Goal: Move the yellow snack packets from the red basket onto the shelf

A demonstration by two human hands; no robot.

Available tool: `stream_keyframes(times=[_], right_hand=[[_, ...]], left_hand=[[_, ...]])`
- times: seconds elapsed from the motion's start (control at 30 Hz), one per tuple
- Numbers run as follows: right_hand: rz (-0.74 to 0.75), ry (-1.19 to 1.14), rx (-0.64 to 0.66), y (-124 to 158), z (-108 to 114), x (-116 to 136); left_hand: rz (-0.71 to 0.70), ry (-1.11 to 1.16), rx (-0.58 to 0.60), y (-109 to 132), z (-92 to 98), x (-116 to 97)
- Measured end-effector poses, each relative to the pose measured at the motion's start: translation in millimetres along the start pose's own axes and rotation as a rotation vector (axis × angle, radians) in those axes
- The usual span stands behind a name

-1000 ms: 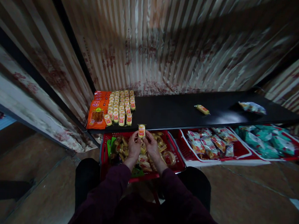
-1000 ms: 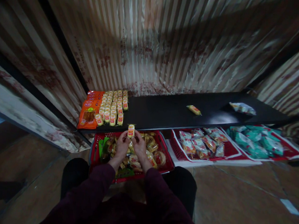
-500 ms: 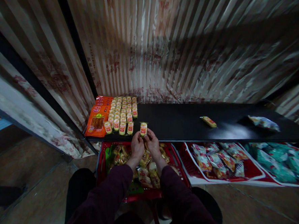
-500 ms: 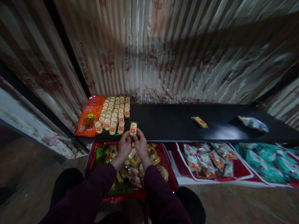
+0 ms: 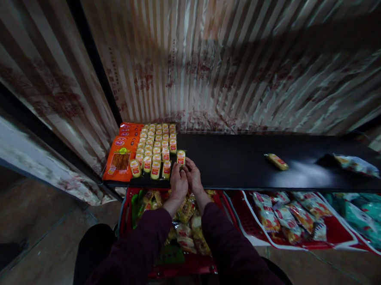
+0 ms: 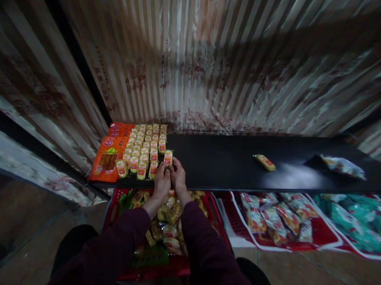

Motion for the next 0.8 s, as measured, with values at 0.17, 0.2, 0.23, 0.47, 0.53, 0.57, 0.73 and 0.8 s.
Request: stream_keyframes(times=[0.17,0.2,0.23,0.47,0.53,0.57,0.73,0.8], right_hand=[[0.025,-0.091,0.044,-17,-1,2],[0.026,-0.105,0.047,-19,-2,3],[0.024,-0.117,0.048,-21,-2,4],[0.030,-0.091,0.065,-32,-7,11],[0.023,-0.042,0.067,-35,-7,11],[0.023,-0.018,0.069,-36,-6,12],[0.054,0.091,0.070,-42,-5,8],[0.072,0.140,0.063,-44,-4,4]], left_hand=[[0.007,-0.157,0.027,-12,-7.9,-4],[0.015,-0.185,0.036,-14,-9.0,-5],[0.023,-0.203,0.039,-16,-9.5,-5],[0.027,-0.237,0.012,-26,-10.2,-4],[0.025,-0.260,0.021,-28,-11.8,-3],[0.024,-0.270,0.022,-29,-12.4,-3],[0.019,-0.296,0.038,-34,-14.5,-3],[0.029,-0.297,0.050,-36,-14.9,-3]])
Point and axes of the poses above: each hand's wrist, its own y-axis away from the middle knuckle, its own z-axis out of the back of the hand, x = y × z, the point moved 7 cm from there along -y, towards the middle knuckle, and after that the axes turned 14 degrees about x, right-handed, at the moved point
